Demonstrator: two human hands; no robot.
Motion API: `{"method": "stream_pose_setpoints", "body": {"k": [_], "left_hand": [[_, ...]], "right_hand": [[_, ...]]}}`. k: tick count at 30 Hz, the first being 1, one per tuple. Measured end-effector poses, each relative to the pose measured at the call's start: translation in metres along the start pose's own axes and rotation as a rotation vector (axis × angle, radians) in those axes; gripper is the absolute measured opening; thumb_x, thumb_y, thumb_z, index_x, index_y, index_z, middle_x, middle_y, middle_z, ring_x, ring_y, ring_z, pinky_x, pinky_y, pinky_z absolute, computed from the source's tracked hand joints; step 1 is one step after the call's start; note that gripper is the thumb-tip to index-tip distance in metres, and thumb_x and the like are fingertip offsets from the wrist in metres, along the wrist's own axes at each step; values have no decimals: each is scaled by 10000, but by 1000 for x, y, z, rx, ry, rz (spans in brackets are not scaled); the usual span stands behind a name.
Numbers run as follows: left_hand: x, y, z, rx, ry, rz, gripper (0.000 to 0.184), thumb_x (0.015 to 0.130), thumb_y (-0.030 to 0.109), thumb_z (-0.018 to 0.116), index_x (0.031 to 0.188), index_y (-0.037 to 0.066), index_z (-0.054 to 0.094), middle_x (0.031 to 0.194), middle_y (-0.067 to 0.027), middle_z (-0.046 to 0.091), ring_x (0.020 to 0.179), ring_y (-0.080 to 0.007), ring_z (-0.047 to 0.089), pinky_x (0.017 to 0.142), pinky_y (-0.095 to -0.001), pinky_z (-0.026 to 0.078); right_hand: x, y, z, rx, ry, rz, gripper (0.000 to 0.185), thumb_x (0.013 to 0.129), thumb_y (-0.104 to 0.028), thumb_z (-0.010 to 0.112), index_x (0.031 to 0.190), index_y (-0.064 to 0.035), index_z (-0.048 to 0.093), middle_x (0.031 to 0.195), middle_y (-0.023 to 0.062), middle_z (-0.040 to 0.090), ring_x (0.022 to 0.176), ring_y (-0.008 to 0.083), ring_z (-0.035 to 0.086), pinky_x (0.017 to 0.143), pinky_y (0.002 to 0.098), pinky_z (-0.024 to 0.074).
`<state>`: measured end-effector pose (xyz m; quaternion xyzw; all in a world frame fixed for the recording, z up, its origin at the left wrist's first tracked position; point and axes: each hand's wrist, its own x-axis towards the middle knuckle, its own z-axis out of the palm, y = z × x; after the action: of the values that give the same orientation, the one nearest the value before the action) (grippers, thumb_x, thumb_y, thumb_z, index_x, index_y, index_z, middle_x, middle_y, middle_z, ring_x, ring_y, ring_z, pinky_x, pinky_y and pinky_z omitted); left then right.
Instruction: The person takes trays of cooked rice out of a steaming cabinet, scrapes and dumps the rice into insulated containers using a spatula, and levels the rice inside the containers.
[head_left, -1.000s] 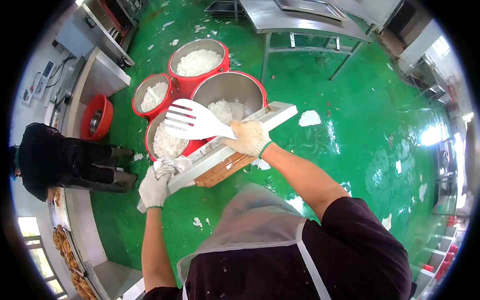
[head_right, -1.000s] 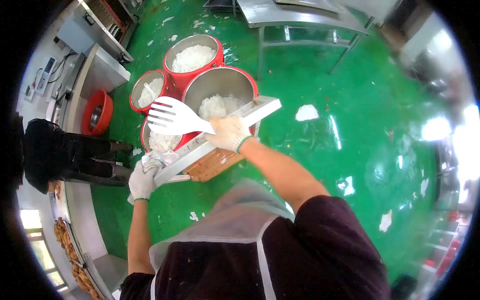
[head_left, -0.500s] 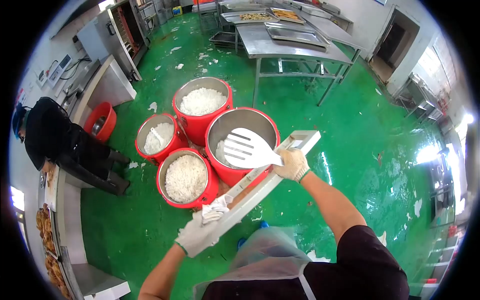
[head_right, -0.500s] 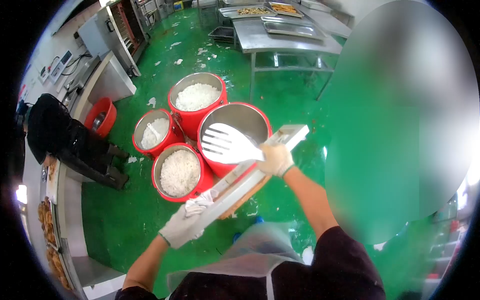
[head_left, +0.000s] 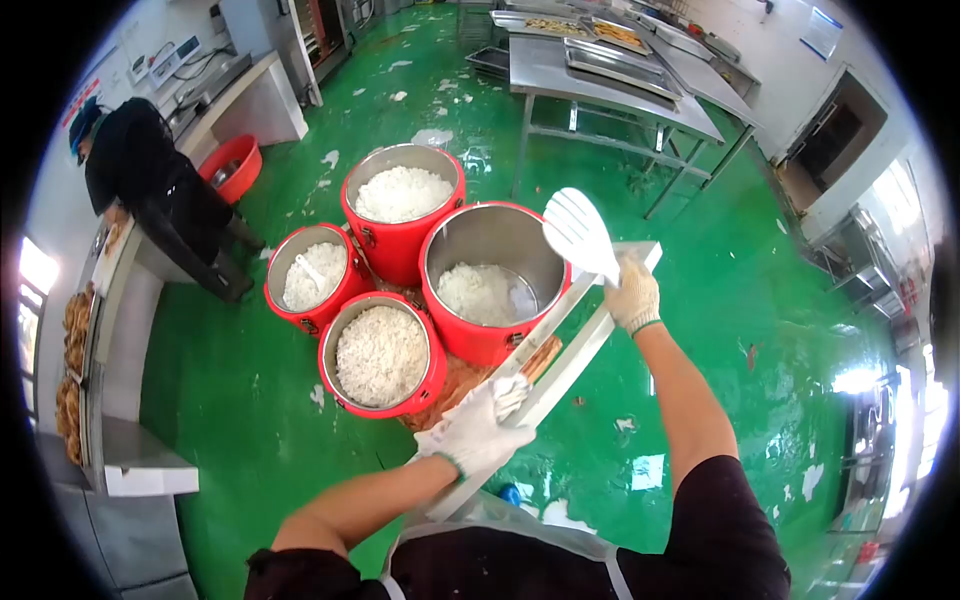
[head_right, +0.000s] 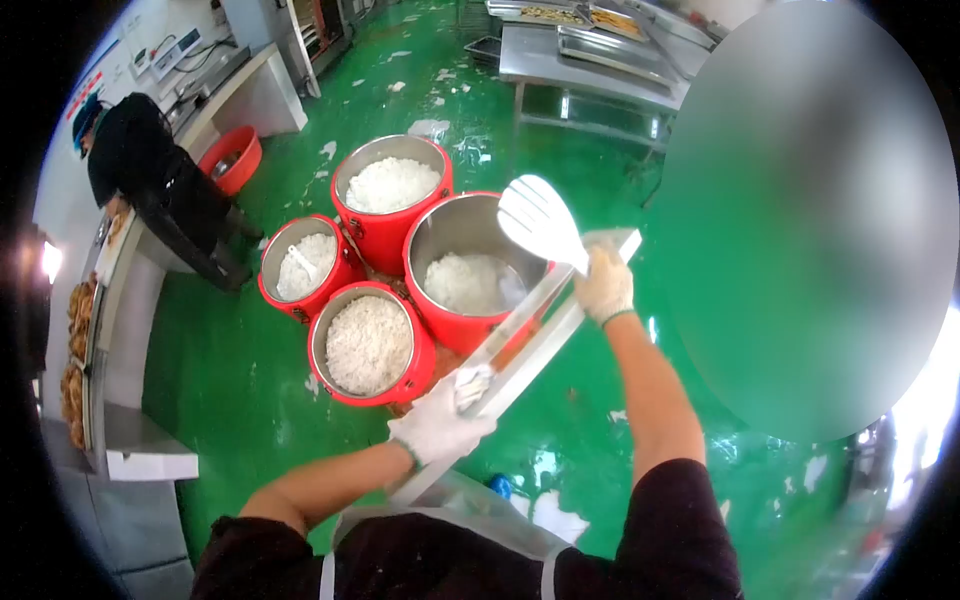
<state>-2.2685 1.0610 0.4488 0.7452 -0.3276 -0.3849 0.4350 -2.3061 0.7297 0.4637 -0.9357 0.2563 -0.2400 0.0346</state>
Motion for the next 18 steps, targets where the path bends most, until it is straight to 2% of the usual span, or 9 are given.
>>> {"method": "stream_pose_setpoints", "body": {"k": [3, 4, 6, 9, 10, 11, 13, 16, 18], "left_hand": [[4, 17, 49, -29, 5, 1, 705, 766, 220, 713, 1381, 45, 417, 991, -172, 663, 738, -245, 662, 717, -355, 553], [4, 18, 68, 0, 42, 16, 701, 764, 210, 711, 1383, 52, 423, 1022, -168, 659, 774, -245, 659, 746, -357, 548], [12, 16, 108, 108, 199, 130, 696, 754, 170, 705, 1391, 72, 440, 1134, -150, 641, 941, -229, 650, 860, -356, 528], [26, 34, 153, 154, 79, 84, 620, 804, 349, 668, 1354, 135, 477, 1108, -99, 649, 1022, -231, 632, 887, -366, 497], [30, 40, 167, 126, 44, 92, 610, 817, 401, 652, 1344, 143, 484, 1142, -80, 649, 1048, -220, 627, 898, -352, 492], [33, 47, 181, 97, 8, 99, 605, 831, 454, 635, 1334, 151, 492, 1176, -60, 649, 1073, -210, 621, 908, -337, 487], [38, 39, 197, -244, -110, 187, 582, 851, 405, 636, 1346, 135, 492, 1219, -70, 633, 1094, -187, 608, 930, -312, 478], [31, 6, 193, -446, -456, 229, 574, 876, 335, 635, 1379, 108, 476, 1230, -78, 618, 1103, -165, 590, 951, -293, 467], [-7, -19, 175, -606, -521, 203, 570, 889, 304, 639, 1385, 79, 471, 1232, -86, 609, 1114, -167, 578, 966, -301, 459]], "right_hand": [[-46, 1, -12, -97, 163, 30, 294, 792, -157, 685, 1046, -22, 627, 1188, 196, 578, 1069, 390, 583, 910, 441, 491], [-72, -11, -20, 18, 108, 139, 365, 790, -133, 676, 1131, -18, 613, 1276, 216, 523, 1151, 405, 537, 983, 434, 455], [-127, -25, -29, 78, 105, 230, 392, 801, -142, 660, 1171, -24, 606, 1343, 232, 469, 1196, 406, 509, 1014, 429, 437], [-172, -26, -56, 125, -115, 380, 407, 829, -185, 631, 1206, -37, 596, 1449, 217, 381, 1271, 397, 458, 1039, 430, 416], [-176, -28, -78, 96, -255, 426, 397, 846, -216, 618, 1204, -47, 599, 1468, 190, 382, 1284, 385, 454, 1032, 436, 422], [-184, -19, -80, 34, -230, 442, 395, 844, -219, 625, 1198, -46, 600, 1438, 174, 415, 1255, 384, 485, 1008, 451, 435], [-197, -6, -86, -61, -208, 393, 306, 852, -221, 600, 1087, -25, 599, 1348, 215, 480, 1196, 406, 523, 988, 475, 449], [-208, 6, -90, -357, -402, 367, 358, 871, -242, 591, 1171, -47, 575, 1373, 206, 475, 1122, 447, 570, 948, 483, 485], [-213, 25, -87, -415, -401, 474, 354, 889, -230, 578, 1198, -57, 576, 1313, 218, 509, 1086, 405, 605, 899, 446, 532]]}}
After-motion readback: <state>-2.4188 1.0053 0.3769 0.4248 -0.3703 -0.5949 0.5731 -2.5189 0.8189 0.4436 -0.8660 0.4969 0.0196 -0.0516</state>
